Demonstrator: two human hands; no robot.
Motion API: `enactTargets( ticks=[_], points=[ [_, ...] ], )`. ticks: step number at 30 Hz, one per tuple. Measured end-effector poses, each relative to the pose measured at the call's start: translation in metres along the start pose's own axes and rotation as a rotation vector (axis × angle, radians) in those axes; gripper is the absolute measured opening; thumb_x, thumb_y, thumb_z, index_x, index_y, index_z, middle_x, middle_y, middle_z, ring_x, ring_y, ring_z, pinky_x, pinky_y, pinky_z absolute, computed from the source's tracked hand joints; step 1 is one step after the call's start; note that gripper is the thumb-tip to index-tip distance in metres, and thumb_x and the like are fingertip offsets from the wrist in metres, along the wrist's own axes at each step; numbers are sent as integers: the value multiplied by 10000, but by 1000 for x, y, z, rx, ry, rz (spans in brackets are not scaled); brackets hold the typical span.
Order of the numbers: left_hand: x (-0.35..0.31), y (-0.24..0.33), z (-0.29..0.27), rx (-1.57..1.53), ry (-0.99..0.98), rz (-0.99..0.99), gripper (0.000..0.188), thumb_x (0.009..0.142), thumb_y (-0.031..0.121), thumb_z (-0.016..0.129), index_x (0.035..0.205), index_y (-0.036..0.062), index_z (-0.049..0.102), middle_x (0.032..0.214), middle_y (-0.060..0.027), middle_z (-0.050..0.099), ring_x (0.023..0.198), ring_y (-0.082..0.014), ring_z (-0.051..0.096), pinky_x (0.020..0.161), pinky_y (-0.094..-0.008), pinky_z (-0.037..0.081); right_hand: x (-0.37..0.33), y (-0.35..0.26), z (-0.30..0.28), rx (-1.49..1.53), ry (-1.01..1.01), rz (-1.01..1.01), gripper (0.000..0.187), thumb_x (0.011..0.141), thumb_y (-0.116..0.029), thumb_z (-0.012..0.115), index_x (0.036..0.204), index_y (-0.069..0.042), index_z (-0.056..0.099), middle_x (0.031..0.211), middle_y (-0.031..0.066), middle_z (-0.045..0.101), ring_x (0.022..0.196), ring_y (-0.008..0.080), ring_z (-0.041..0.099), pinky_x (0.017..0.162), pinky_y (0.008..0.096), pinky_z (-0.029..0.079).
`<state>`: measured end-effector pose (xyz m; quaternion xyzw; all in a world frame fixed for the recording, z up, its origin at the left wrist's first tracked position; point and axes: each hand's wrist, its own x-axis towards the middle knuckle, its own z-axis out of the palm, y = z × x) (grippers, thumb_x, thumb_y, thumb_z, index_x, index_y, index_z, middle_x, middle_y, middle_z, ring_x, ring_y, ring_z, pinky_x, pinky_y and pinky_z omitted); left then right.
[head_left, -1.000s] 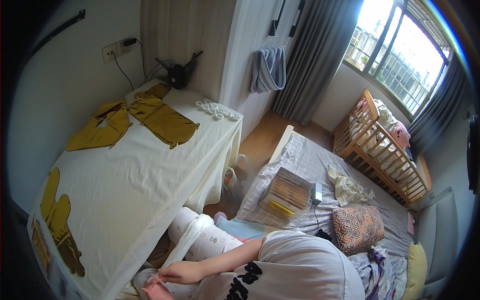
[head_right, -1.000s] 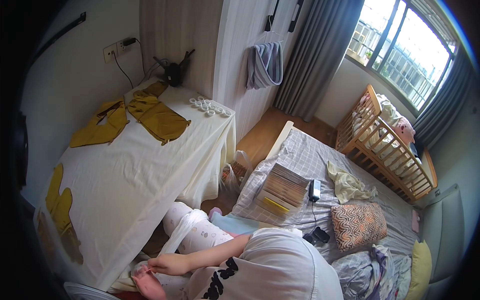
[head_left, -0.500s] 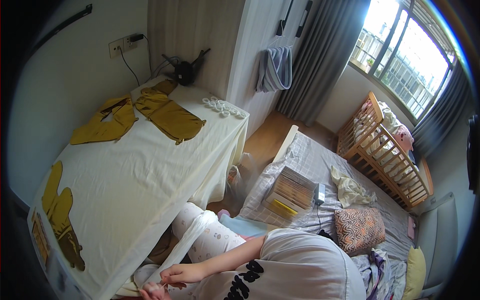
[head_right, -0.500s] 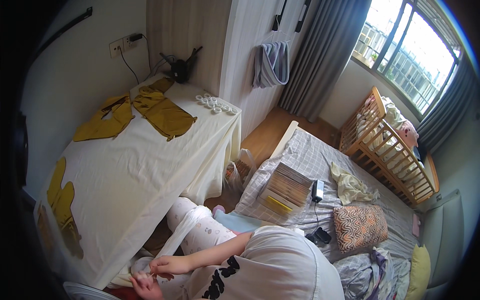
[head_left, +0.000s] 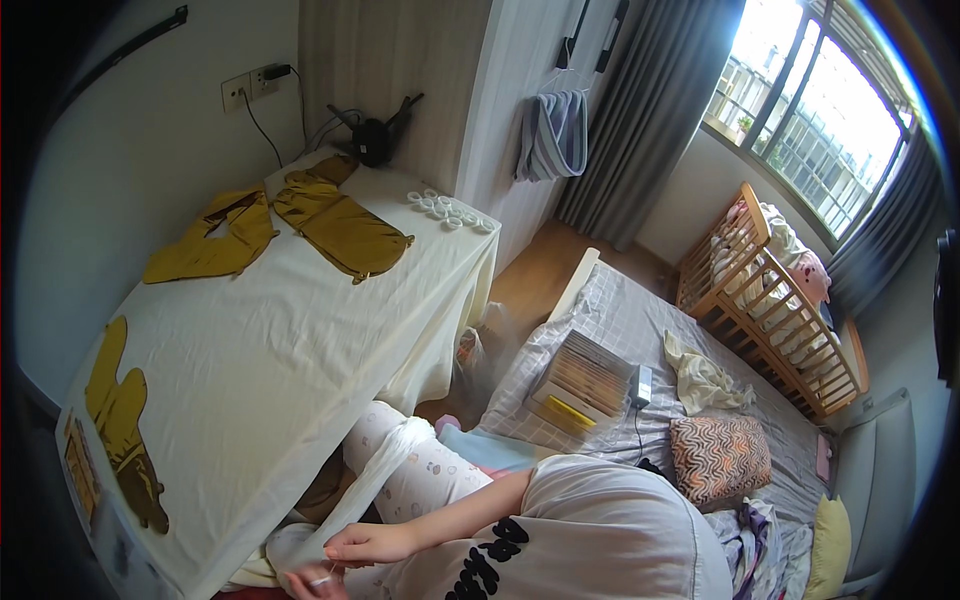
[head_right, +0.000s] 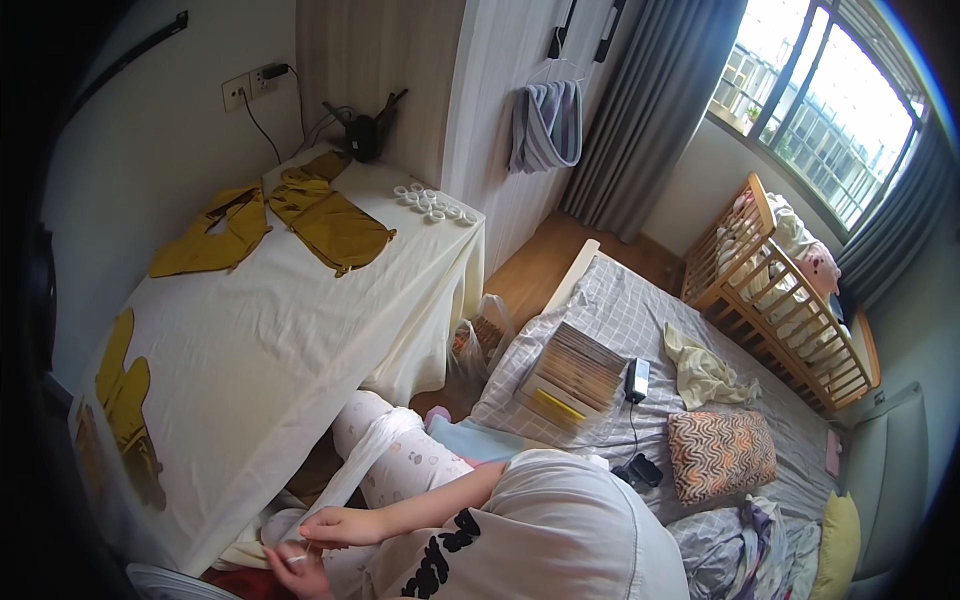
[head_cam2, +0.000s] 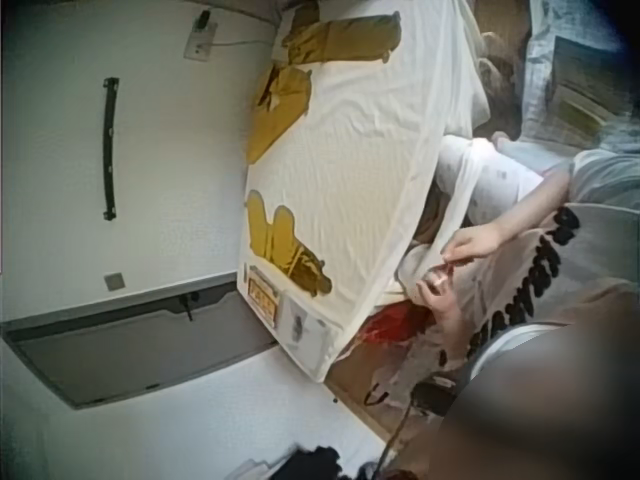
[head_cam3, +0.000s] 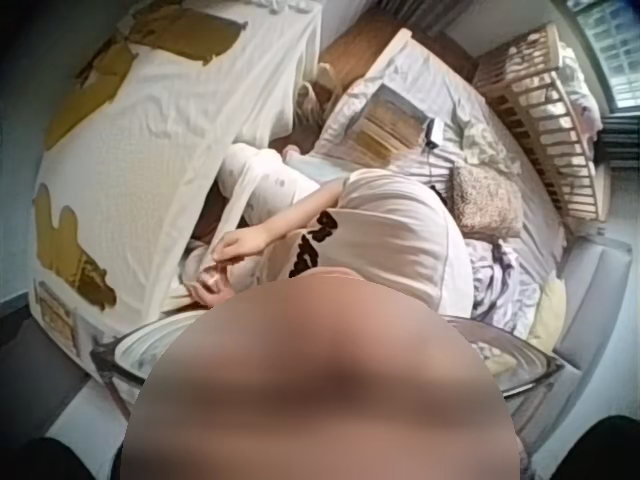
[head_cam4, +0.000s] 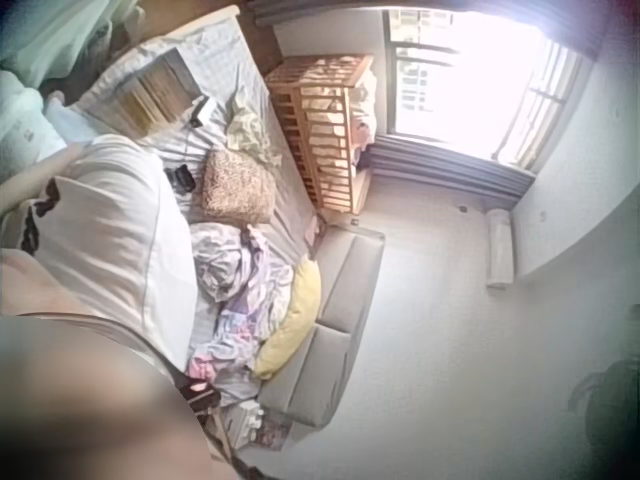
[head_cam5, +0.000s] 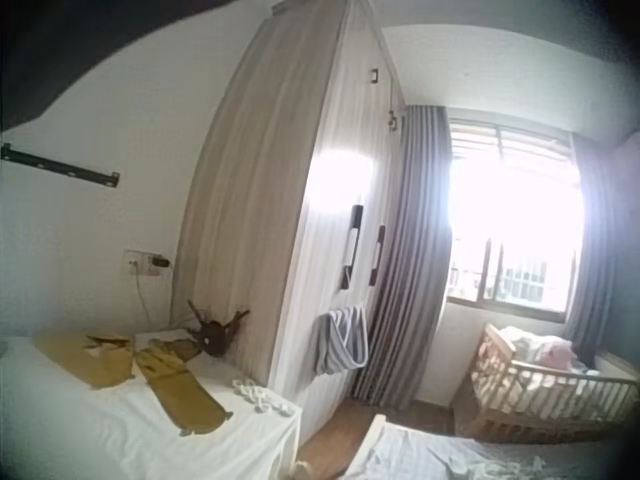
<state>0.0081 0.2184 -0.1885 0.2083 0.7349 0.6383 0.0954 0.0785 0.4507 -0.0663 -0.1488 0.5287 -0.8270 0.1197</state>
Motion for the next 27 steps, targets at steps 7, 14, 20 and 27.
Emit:
enactTargets(
  ticks=[7, 14, 20, 27],
  points=[
    [25, 92, 48, 222, 60, 58, 449, 1025, 379, 355, 1098, 1, 586, 1064, -110, 605, 886, -210, 572, 772, -325, 465, -1, 2, -3, -183, 14, -17, 437, 1027, -400, 426, 731, -83, 481, 592, -62, 423, 518, 54, 391, 491, 232, 343],
    [25, 51, 20, -1377, -543, 83, 491, 1019, 397, 358, 963, 1, 641, 914, -112, 630, 809, -236, 582, 765, -364, 455, -4, -7, 9, -57, 20, 92, 393, 1023, -364, 454, 752, -86, 510, 624, -53, 465, 532, 50, 418, 491, 235, 348],
    [23, 91, 59, -261, 411, -83, 501, 1013, 417, 353, 703, 49, 494, 591, -34, 485, 703, -227, 538, 732, -296, 417, -6, 6, 6, -171, 12, 44, 361, 1021, -329, 469, 779, -66, 526, 641, -45, 484, 537, 54, 439, 490, 241, 370],
    [8, 52, 22, 279, 7, 224, 465, 1014, 369, 340, 704, 39, 445, 695, -61, 501, 573, -163, 424, 527, -322, 353, -1, 5, 11, -98, 117, -143, 281, 1020, -264, 483, 860, -35, 514, 699, -18, 488, 662, 71, 454, 612, 252, 399]
  ],
)
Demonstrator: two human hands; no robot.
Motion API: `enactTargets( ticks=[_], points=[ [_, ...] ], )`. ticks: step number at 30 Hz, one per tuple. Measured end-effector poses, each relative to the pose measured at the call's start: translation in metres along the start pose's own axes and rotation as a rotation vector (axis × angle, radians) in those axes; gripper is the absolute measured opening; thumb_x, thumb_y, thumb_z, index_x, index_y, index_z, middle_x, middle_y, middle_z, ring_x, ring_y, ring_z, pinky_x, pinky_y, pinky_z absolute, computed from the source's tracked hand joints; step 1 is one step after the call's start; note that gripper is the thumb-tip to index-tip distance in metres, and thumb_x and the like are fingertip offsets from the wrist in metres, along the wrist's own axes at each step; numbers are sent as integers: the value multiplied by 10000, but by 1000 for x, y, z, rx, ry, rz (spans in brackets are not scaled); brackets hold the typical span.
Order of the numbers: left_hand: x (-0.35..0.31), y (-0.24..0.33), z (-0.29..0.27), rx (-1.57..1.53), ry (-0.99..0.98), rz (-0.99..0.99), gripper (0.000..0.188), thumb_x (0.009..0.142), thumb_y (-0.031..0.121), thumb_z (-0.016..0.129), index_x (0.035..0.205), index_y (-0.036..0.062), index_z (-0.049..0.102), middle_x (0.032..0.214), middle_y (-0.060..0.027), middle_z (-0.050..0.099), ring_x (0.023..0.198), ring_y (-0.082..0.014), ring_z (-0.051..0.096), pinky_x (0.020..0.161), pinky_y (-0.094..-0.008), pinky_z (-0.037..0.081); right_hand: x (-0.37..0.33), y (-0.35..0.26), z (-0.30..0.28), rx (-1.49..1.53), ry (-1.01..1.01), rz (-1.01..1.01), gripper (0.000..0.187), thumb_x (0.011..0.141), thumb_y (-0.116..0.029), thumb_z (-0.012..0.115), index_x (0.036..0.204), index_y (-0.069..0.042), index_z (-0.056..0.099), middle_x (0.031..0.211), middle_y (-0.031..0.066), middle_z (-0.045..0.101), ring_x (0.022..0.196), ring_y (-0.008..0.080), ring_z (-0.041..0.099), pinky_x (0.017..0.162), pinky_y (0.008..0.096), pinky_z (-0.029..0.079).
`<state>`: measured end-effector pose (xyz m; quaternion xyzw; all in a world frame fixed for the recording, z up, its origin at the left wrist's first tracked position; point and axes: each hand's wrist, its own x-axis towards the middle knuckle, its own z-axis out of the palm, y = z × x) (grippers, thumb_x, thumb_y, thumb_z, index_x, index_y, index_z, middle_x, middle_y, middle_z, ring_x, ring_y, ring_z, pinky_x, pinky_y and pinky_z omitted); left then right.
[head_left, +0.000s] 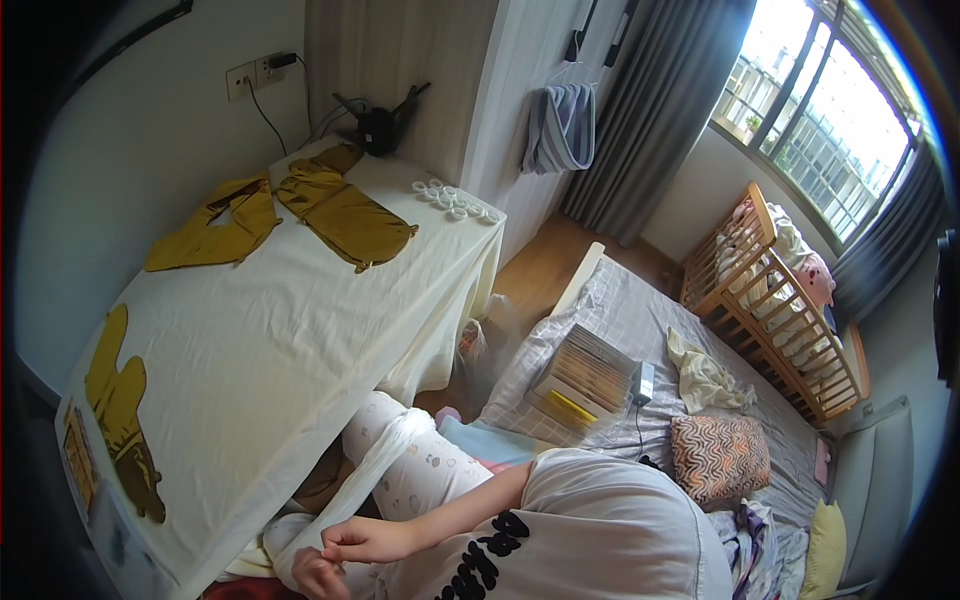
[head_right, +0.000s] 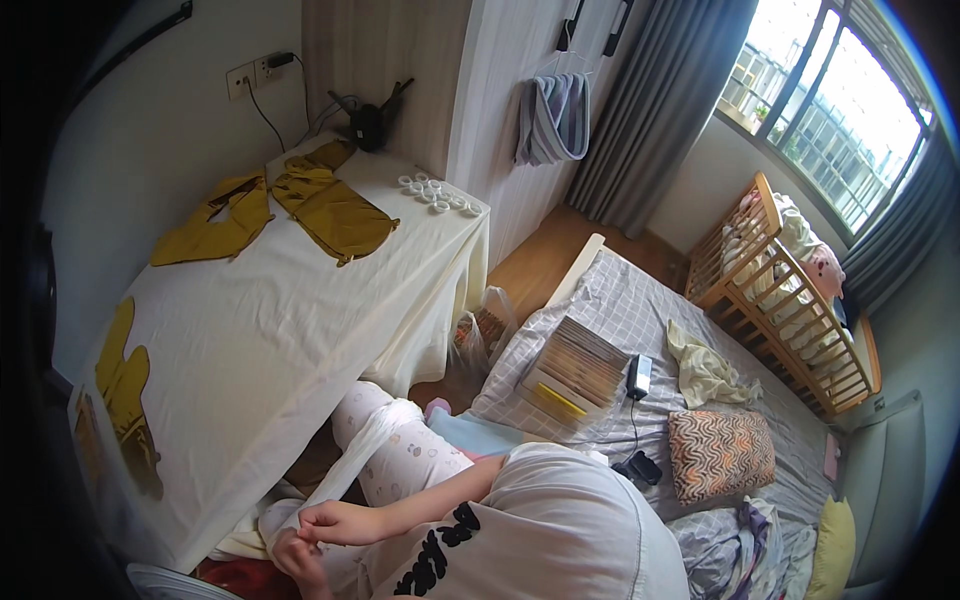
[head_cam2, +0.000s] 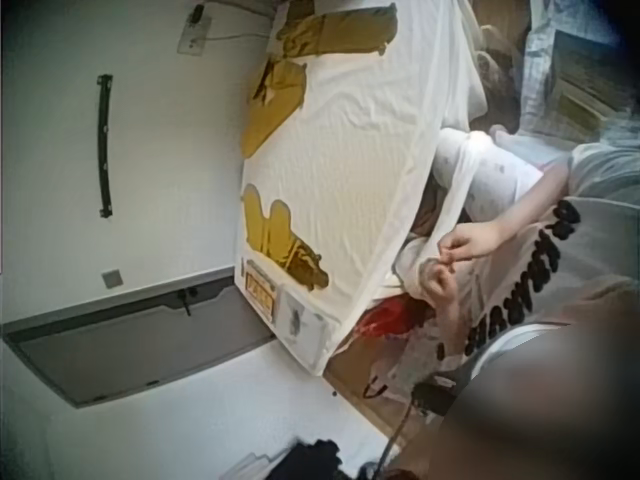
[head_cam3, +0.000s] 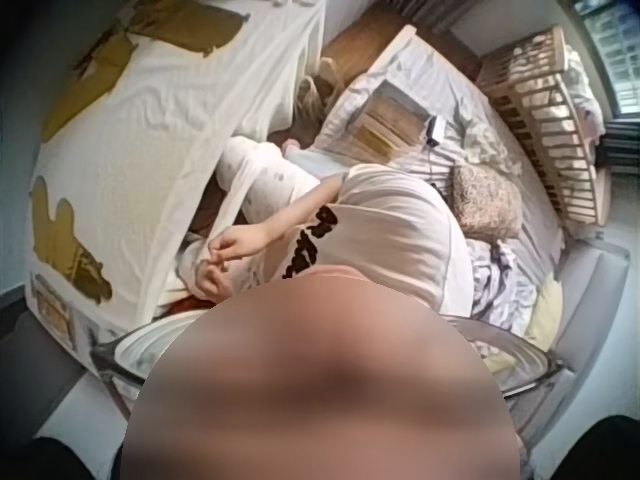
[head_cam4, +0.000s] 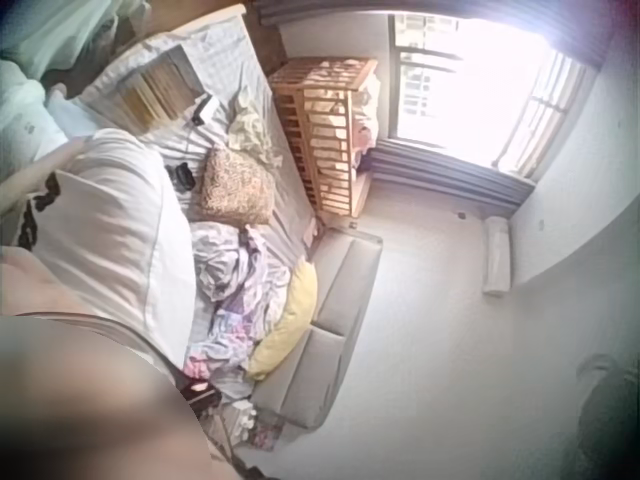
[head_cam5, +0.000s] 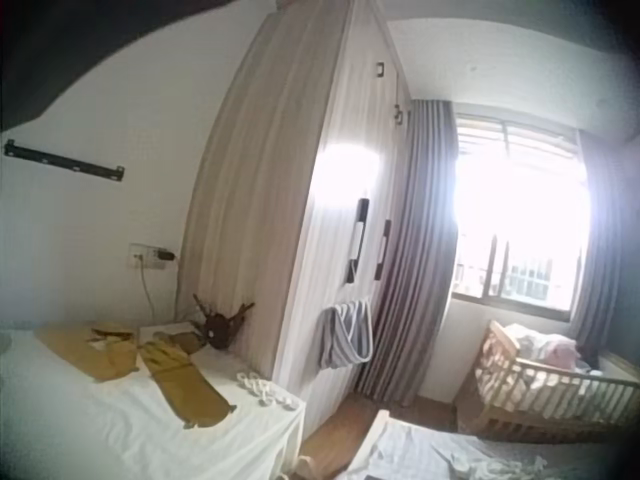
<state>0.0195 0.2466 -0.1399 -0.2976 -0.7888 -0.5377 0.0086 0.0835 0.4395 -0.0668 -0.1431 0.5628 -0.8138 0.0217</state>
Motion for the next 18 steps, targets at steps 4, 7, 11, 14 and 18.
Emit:
enactTargets(
  ticks=[4, 7, 11, 14, 18],
  points=[
    [17, 27, 9, 299, 105, 280, 464, 1011, 364, 345, 739, 22, 499, 743, -61, 524, 606, -151, 437, 556, -318, 360, -2, -7, -3, -141, 48, 10, 252, 1014, -250, 495, 881, -37, 508, 727, -10, 487, 706, 82, 448, 664, 259, 398],
    [20, 49, 19, -176, 314, -237, 472, 1017, 363, 338, 775, 12, 542, 766, -46, 541, 646, -148, 463, 618, -325, 379, -1, -14, -4, -163, 32, 26, 235, 1014, -244, 494, 890, -44, 500, 723, -14, 468, 701, 77, 427, 644, 254, 383],
    [28, 73, 10, -841, 360, -338, 468, 1028, 401, 339, 786, 61, 551, 691, -15, 488, 613, -136, 397, 695, -312, 379, -1, -10, -7, -96, -21, 173, 233, 1008, -245, 507, 878, -52, 496, 745, -32, 458, 723, 59, 415, 638, 246, 370],
    [23, 57, -4, -1356, 27, -257, 457, 1030, 416, 345, 773, 87, 532, 658, -12, 446, 583, -151, 348, 713, -299, 380, -3, 2, -8, 47, -15, 207, 222, 1006, -232, 507, 881, -49, 503, 762, -40, 462, 728, 53, 412, 641, 241, 367],
    [29, 39, -13, -306, -103, 166, 415, 1028, 364, 383, 786, 55, 518, 705, -45, 499, 634, -209, 433, 730, -351, 406, -5, -6, -6, 24, -47, -64, 195, 1003, -186, 497, 885, -31, 520, 785, -36, 481, 737, 52, 425, 660, 239, 378]
  ],
)
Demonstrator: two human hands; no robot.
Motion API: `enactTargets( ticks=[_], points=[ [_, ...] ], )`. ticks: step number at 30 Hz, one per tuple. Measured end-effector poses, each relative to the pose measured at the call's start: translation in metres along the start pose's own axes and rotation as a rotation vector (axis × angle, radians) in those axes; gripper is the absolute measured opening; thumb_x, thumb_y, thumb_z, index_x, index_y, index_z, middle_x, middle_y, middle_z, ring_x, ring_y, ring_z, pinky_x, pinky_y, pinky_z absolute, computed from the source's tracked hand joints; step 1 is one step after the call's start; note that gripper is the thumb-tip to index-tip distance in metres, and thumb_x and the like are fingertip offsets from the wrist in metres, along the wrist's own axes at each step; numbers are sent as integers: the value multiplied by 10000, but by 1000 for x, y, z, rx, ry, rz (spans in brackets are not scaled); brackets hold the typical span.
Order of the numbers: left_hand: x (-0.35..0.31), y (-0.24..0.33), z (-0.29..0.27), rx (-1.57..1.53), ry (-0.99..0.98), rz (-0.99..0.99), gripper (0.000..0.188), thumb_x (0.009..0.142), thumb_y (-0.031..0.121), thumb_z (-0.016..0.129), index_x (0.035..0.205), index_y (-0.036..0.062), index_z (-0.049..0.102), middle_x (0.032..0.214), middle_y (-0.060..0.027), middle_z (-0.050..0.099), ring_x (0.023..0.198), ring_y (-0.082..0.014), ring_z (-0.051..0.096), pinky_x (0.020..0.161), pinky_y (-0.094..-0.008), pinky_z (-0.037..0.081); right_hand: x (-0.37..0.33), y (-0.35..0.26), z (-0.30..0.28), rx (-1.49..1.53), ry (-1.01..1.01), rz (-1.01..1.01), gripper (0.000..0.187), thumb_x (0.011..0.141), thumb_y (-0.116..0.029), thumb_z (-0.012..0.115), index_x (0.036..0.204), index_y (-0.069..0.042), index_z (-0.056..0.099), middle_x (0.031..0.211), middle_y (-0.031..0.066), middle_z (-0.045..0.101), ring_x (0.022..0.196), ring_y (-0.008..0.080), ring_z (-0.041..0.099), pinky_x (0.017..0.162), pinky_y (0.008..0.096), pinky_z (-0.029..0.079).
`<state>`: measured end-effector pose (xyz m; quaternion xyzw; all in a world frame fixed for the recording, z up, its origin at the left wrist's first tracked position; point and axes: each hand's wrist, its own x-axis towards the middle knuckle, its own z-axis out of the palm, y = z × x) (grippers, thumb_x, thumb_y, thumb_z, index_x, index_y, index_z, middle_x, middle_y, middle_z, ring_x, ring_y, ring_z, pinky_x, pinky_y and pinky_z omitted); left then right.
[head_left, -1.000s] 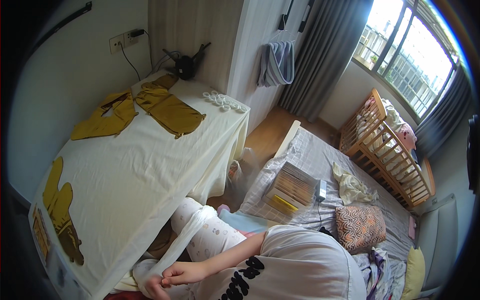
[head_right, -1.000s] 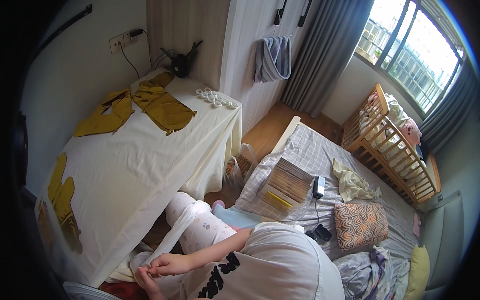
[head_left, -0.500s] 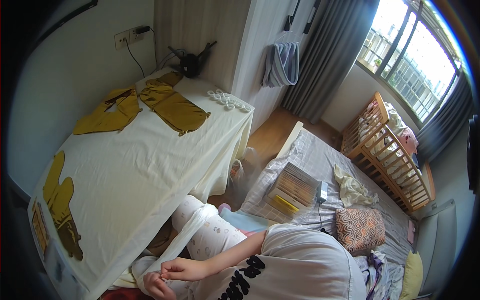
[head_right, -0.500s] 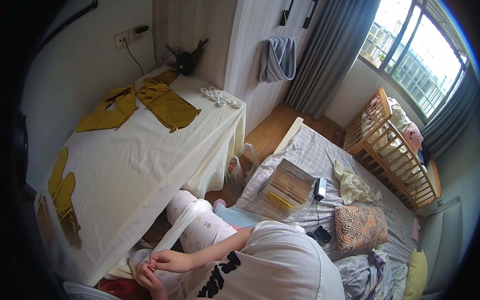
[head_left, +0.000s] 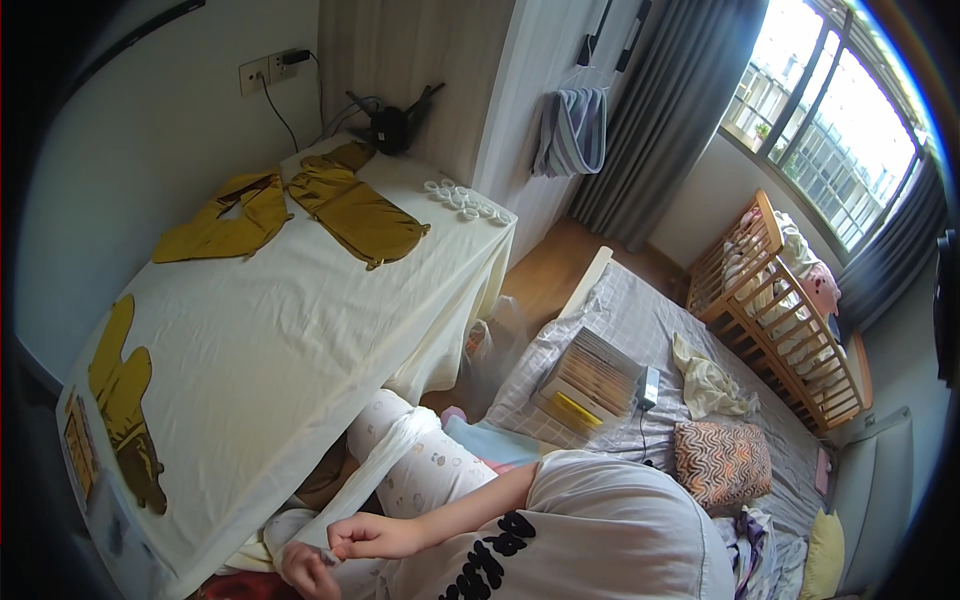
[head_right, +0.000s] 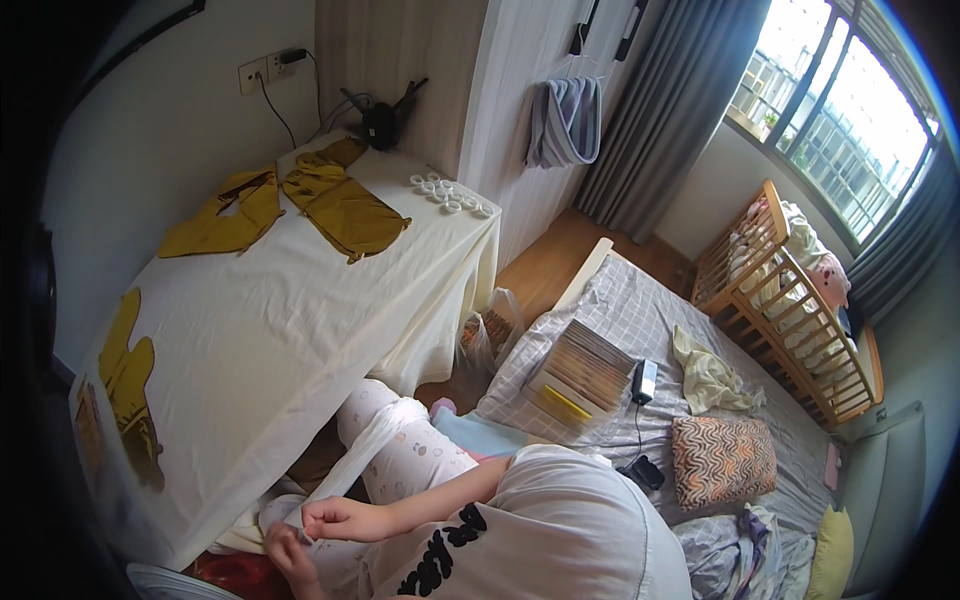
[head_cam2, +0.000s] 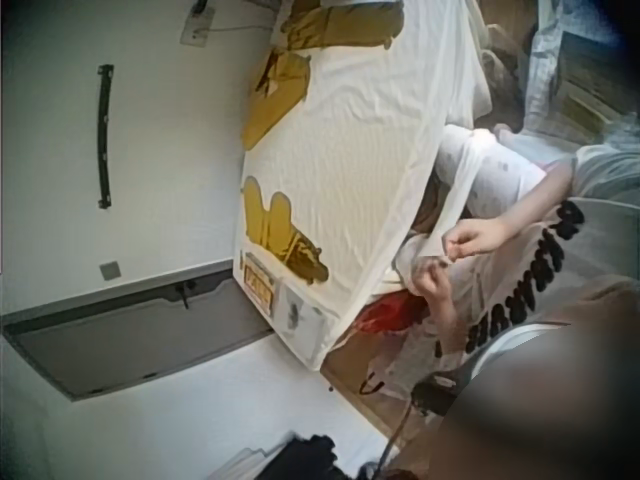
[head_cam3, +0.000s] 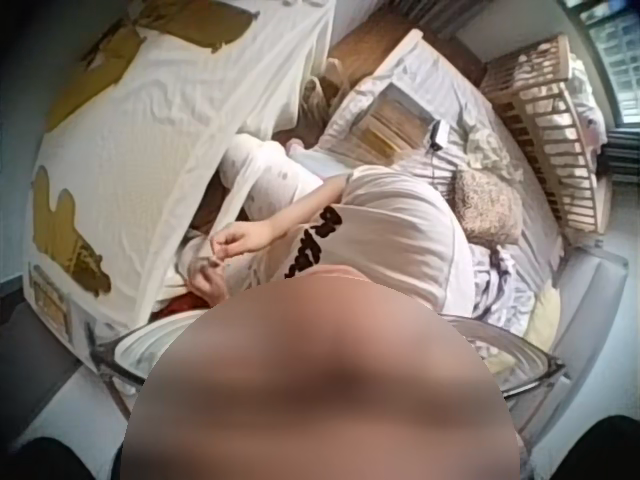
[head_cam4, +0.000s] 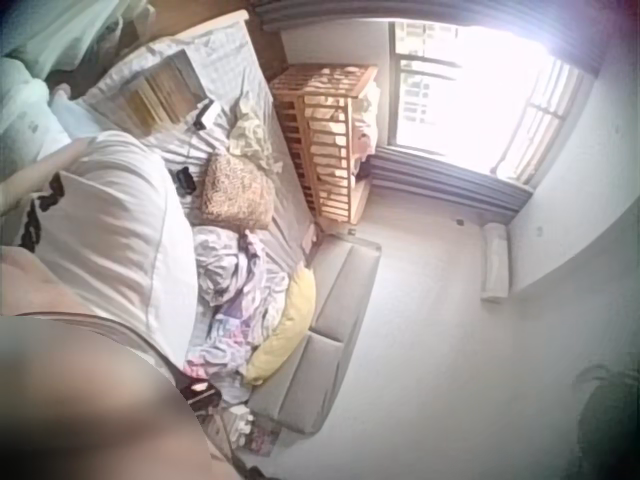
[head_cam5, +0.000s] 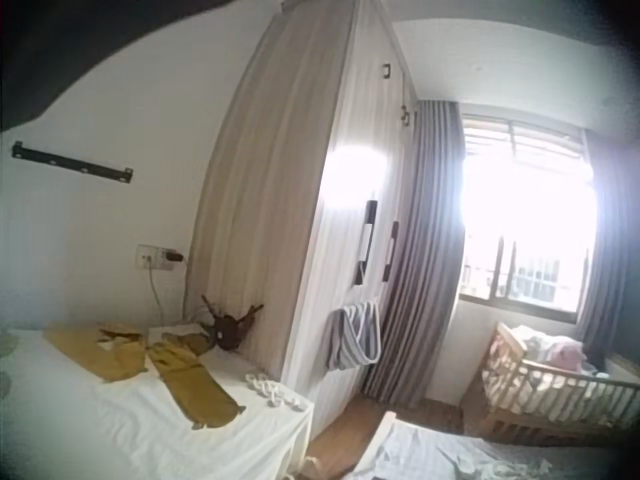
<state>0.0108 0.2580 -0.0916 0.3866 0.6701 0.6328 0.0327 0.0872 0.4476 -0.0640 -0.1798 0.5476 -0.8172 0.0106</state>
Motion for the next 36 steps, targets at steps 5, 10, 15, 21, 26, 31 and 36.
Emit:
enactTargets(
  ticks=[5, 10, 15, 21, 26, 31, 36],
  points=[
    [5, 20, 42, -469, 488, -429, 493, 1015, 453, 366, 987, 47, 644, 881, -108, 613, 817, -258, 586, 785, -404, 455, -1, -12, -3, -122, -86, 89, 286, 1030, -257, 451, 876, -28, 527, 810, 9, 556, 773, 104, 500, 727, 284, 430],
    [-13, 16, 14, -1040, 55, -356, 534, 1024, 478, 307, 611, 140, 304, 559, 13, 323, 515, -120, 316, 532, -259, 315, 3, -5, 5, 3, -40, 70, 282, 1024, -255, 465, 871, -28, 534, 784, 18, 562, 749, 122, 511, 710, 288, 436],
    [17, 23, 22, 591, 79, 12, 497, 995, 424, 387, 778, 2, 533, 708, -81, 526, 715, -213, 506, 599, -342, 394, 2, -26, -3, -197, -117, 109, 258, 1015, -228, 471, 892, -13, 544, 768, 39, 555, 735, 119, 512, 689, 294, 436],
    [0, 30, 21, -1027, 151, -272, 599, 994, 558, 321, 743, 44, 502, 691, -84, 532, 635, -168, 488, 562, -316, 349, 6, -21, 0, -214, -84, 147, 241, 1005, -211, 490, 868, -17, 536, 755, 34, 540, 718, 105, 484, 680, 275, 427],
    [29, 44, 11, 736, -59, 114, 676, 962, 612, 309, 660, 63, 560, 662, -41, 568, 640, -191, 521, 593, -337, 383, 3, -22, -10, -179, -47, 135, 198, 979, -159, 516, 850, -11, 546, 739, 47, 537, 699, 90, 475, 658, 259, 420],
    [13, 56, 32, -552, 411, -438, 659, 969, 598, 322, 695, 59, 584, 657, -21, 552, 635, -189, 504, 592, -332, 377, 3, -24, -8, -243, -87, 230, 161, 977, -118, 519, 880, 0, 571, 796, 22, 556, 743, 88, 498, 673, 245, 416],
    [-5, 24, 12, -326, -43, -248, 432, 943, 418, 487, 759, 46, 606, 643, -59, 530, 593, -222, 484, 595, -329, 375, -1, -22, -7, -58, -55, 314, 100, 987, -96, 493, 936, -44, 561, 814, -48, 516, 734, 36, 428, 652, 206, 370]
  ],
)
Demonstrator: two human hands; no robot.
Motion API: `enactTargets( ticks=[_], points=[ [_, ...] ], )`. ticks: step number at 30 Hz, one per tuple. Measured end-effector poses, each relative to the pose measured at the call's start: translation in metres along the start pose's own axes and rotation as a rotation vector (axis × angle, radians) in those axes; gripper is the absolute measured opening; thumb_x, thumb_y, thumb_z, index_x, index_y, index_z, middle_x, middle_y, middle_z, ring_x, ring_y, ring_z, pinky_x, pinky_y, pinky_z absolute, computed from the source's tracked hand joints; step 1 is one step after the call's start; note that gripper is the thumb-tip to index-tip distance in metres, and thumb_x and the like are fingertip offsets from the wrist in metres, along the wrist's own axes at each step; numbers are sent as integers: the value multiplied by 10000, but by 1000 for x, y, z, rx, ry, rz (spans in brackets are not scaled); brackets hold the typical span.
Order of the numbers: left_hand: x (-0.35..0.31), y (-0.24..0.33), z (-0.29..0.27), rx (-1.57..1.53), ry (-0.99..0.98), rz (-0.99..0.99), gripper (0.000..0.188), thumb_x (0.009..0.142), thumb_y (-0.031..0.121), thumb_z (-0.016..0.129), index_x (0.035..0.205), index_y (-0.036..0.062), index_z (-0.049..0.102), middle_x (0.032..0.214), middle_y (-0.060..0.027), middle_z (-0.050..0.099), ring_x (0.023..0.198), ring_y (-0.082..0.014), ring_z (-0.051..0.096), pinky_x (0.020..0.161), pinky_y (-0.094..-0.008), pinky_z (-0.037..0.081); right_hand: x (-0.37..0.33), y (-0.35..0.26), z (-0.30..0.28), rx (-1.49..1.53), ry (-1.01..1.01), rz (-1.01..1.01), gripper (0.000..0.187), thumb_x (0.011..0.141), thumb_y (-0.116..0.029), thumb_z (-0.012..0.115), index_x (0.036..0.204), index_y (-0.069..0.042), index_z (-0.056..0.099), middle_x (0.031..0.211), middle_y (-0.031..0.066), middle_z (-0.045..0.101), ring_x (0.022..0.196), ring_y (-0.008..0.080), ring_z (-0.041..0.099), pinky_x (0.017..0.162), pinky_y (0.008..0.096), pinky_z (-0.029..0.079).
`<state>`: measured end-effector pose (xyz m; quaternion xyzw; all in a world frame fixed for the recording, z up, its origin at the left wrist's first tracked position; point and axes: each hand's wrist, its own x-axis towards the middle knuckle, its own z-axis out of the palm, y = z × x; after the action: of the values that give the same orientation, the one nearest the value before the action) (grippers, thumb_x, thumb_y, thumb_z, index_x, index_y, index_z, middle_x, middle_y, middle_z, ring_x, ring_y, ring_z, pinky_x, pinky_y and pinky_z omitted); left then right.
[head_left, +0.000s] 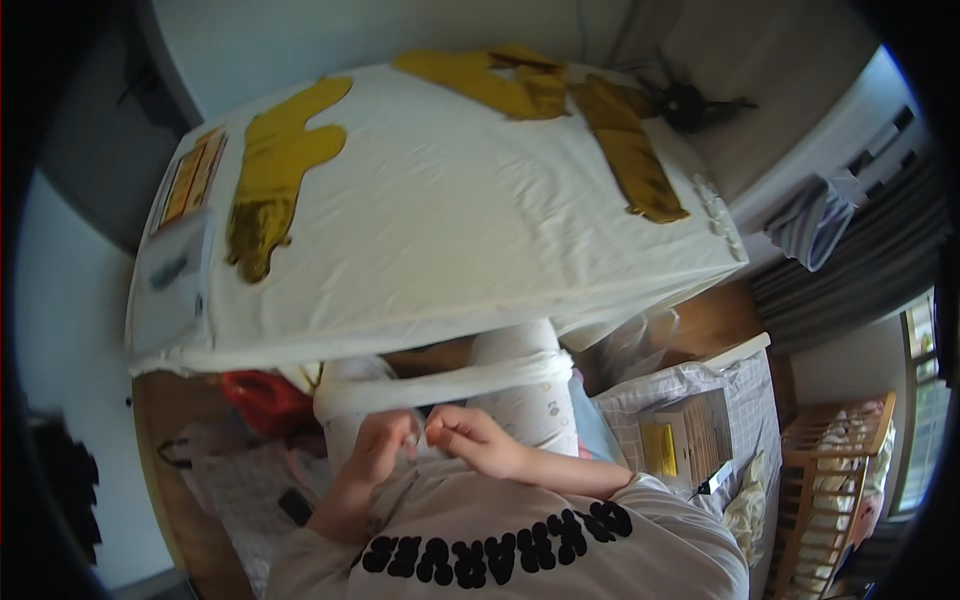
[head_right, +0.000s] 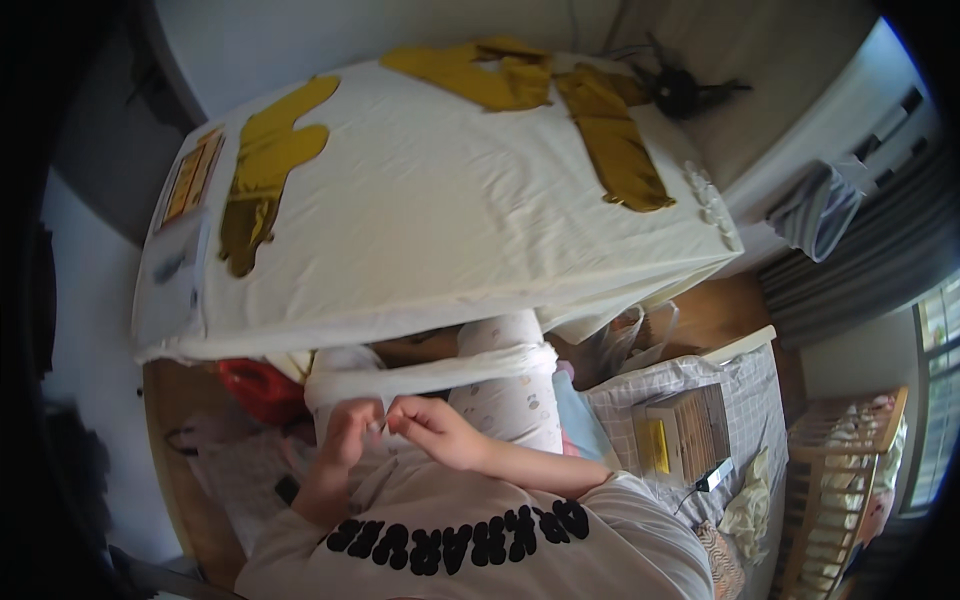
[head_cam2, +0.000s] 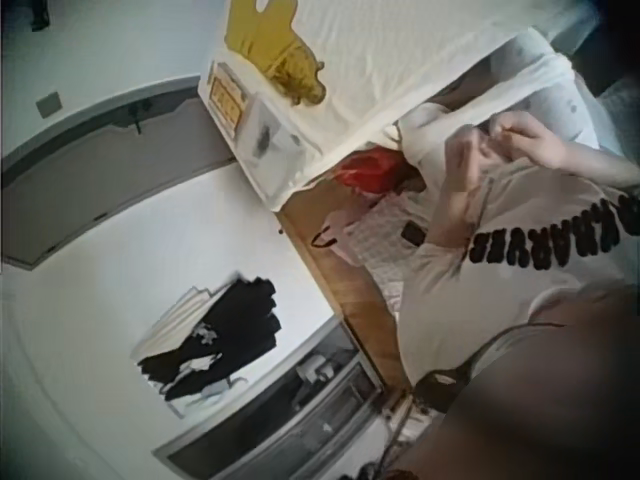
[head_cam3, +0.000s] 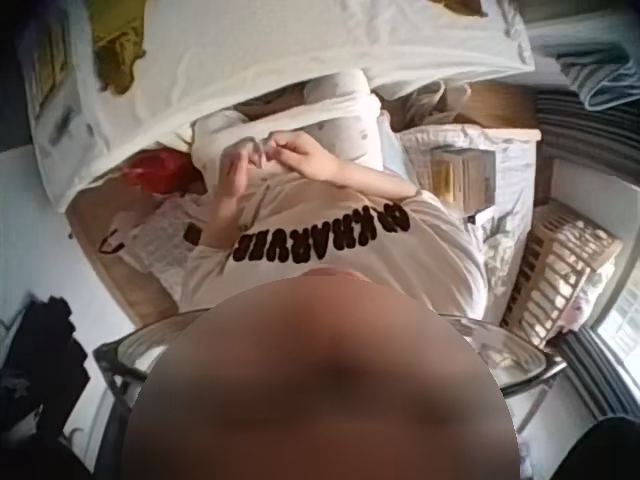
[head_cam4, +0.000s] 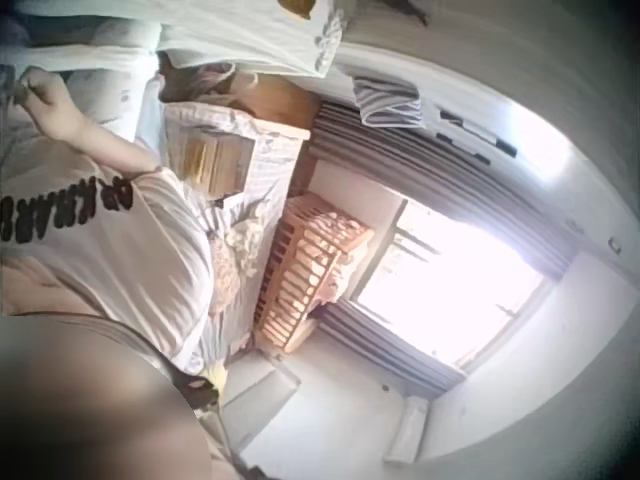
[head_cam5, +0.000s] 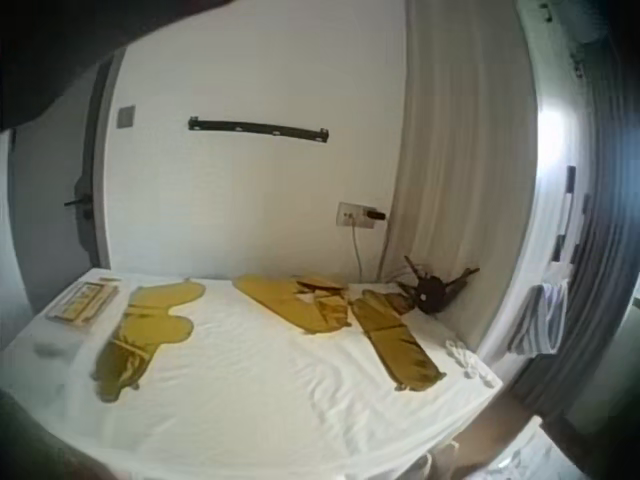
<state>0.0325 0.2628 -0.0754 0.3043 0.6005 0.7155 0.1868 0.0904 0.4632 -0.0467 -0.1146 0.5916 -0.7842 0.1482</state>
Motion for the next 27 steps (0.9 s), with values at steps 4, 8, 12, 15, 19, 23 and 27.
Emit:
enactTargets(
  ticks=[4, 8, 12, 15, 19, 23, 27],
  points=[
    [23, 21, 4, 781, 129, 255, 237, 882, 256, 578, 851, 29, 640, 759, -106, 613, 614, -253, 499, 620, -329, 388, 6, -6, 1, -230, 62, 128, 125, 996, -126, 490, 966, -38, 573, 845, -13, 559, 778, 91, 492, 696, 252, 427],
    [8, 1, 24, -317, 262, -110, 437, 992, 389, 424, 904, 16, 634, 887, -56, 633, 716, -161, 505, 657, -301, 404, 9, 5, -6, -220, 93, 183, 171, 1003, -149, 474, 980, -16, 578, 860, 4, 582, 788, 132, 518, 728, 286, 437],
    [17, -12, 9, 81, 168, -68, 443, 981, 393, 434, 776, 27, 578, 788, -63, 601, 730, -189, 546, 679, -321, 422, 16, 3, -16, 42, 151, 193, 171, 1017, -173, 478, 935, -37, 541, 763, -49, 431, 701, 50, 369, 634, 212, 319],
    [20, -14, 2, 900, 136, 298, 309, 904, 312, 556, 755, 41, 567, 789, -60, 617, 714, -232, 558, 676, -349, 429, 17, 15, -16, -143, 156, 201, 184, 1024, -190, 476, 939, -42, 545, 767, -49, 444, 703, 56, 371, 643, 215, 329],
    [19, -10, 6, 1033, 158, 255, 238, 891, 252, 586, 961, 52, 693, 897, -63, 659, 730, -205, 574, 658, -353, 432, 15, 26, -5, -170, 220, 145, 184, 1025, -178, 478, 920, -42, 545, 685, -53, 415, 637, 49, 339, 570, 217, 313],
    [7, -16, 19, 385, 334, 47, 235, 922, 232, 590, 1031, 51, 693, 847, -38, 651, 749, -148, 573, 651, -291, 400, 14, 37, -4, -158, 183, 264, 176, 1023, -170, 475, 927, -45, 552, 680, -52, 413, 629, 47, 347, 566, 215, 315],
    [-1, -28, 6, -197, 143, -197, 299, 1003, 242, 489, 885, 19, 650, 775, 14, 612, 659, -75, 482, 587, -282, 367, 16, 41, -8, -105, 161, 269, 178, 1023, -171, 471, 935, -44, 560, 743, -50, 461, 668, 44, 369, 599, 210, 330]
  ],
)
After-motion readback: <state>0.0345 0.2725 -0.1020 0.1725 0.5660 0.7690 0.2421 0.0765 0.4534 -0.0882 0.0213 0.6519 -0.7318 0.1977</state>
